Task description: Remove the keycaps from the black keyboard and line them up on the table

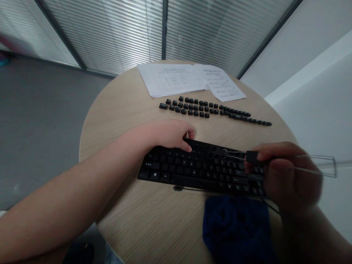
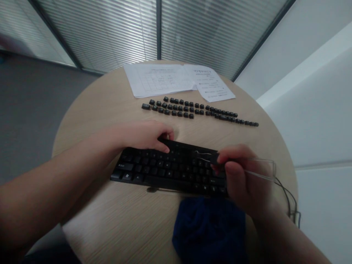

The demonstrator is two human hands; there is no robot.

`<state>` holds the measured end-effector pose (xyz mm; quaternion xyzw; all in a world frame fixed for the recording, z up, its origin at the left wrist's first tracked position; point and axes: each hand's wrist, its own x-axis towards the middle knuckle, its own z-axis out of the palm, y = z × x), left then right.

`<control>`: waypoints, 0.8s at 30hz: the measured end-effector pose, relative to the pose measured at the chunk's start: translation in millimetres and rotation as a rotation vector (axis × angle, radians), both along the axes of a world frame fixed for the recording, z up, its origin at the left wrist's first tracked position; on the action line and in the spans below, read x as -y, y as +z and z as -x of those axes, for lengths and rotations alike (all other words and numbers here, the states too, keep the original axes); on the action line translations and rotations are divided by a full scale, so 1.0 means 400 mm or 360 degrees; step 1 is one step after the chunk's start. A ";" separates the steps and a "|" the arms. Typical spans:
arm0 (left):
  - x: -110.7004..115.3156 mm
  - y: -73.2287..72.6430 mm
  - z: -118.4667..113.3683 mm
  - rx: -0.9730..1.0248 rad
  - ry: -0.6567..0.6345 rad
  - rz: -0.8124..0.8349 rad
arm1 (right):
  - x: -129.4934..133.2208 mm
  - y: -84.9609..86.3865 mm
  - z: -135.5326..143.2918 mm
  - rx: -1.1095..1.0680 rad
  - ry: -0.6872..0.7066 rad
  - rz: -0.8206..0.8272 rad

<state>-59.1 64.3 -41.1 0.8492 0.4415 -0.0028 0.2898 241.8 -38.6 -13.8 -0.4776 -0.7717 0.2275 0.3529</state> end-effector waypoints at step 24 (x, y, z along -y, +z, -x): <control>0.053 0.015 -0.051 0.1637 0.0100 0.1122 | -0.020 -0.061 0.069 -0.0292 0.0555 -0.0682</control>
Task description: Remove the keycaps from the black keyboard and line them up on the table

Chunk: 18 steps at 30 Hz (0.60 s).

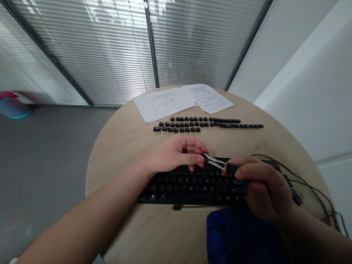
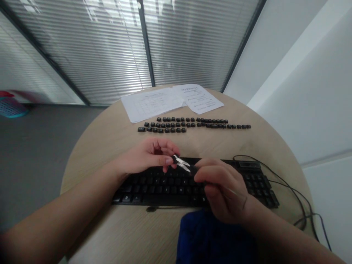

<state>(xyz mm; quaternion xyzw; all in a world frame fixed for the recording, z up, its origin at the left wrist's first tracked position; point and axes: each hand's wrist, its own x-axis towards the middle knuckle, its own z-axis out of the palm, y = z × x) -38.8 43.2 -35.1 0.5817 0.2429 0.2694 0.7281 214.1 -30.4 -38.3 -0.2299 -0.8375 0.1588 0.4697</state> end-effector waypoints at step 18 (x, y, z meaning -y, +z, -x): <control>-0.014 -0.023 0.011 0.0419 0.0285 0.0070 | 0.011 0.041 0.036 0.0388 -0.0036 -0.0817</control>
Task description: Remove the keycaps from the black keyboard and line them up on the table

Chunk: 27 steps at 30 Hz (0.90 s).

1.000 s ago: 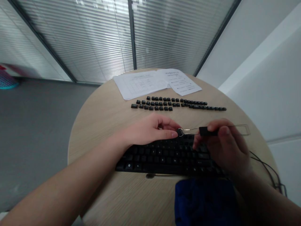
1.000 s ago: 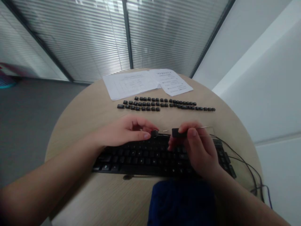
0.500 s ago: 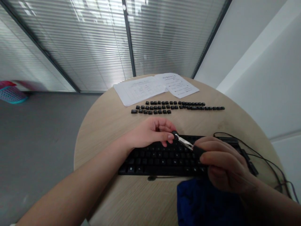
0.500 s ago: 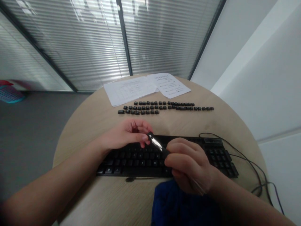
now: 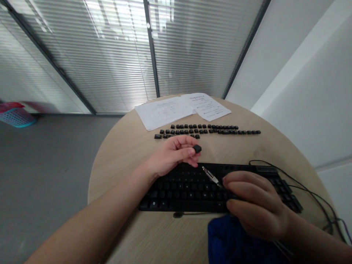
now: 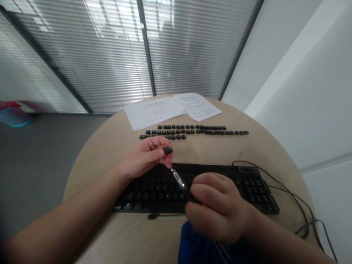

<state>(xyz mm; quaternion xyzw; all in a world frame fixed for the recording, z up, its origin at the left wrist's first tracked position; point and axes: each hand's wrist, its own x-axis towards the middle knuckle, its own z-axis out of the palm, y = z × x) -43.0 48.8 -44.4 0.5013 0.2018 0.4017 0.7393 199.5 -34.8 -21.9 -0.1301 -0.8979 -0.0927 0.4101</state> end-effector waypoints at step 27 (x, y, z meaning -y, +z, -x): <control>0.045 0.027 -0.043 -0.0279 -0.0027 -0.0159 | -0.053 -0.032 0.041 -0.0364 -0.0547 0.0569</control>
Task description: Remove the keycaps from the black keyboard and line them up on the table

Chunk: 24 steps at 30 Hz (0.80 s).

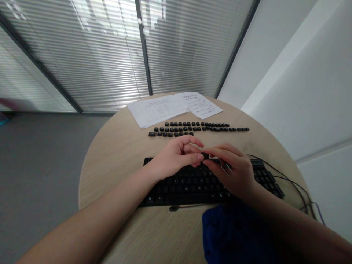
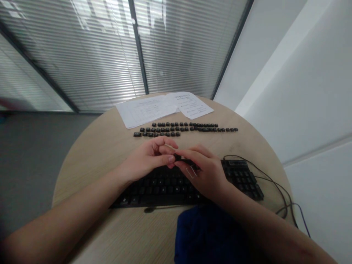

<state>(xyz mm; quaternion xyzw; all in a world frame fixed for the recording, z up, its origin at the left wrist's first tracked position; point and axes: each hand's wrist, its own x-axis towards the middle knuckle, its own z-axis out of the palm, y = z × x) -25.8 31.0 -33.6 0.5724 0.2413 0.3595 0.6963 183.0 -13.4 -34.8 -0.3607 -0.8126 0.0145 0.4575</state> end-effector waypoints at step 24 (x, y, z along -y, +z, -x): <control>-0.073 0.018 0.122 -0.0970 -0.0273 -0.0488 | -0.376 -0.052 -0.054 0.0959 -0.0329 0.0829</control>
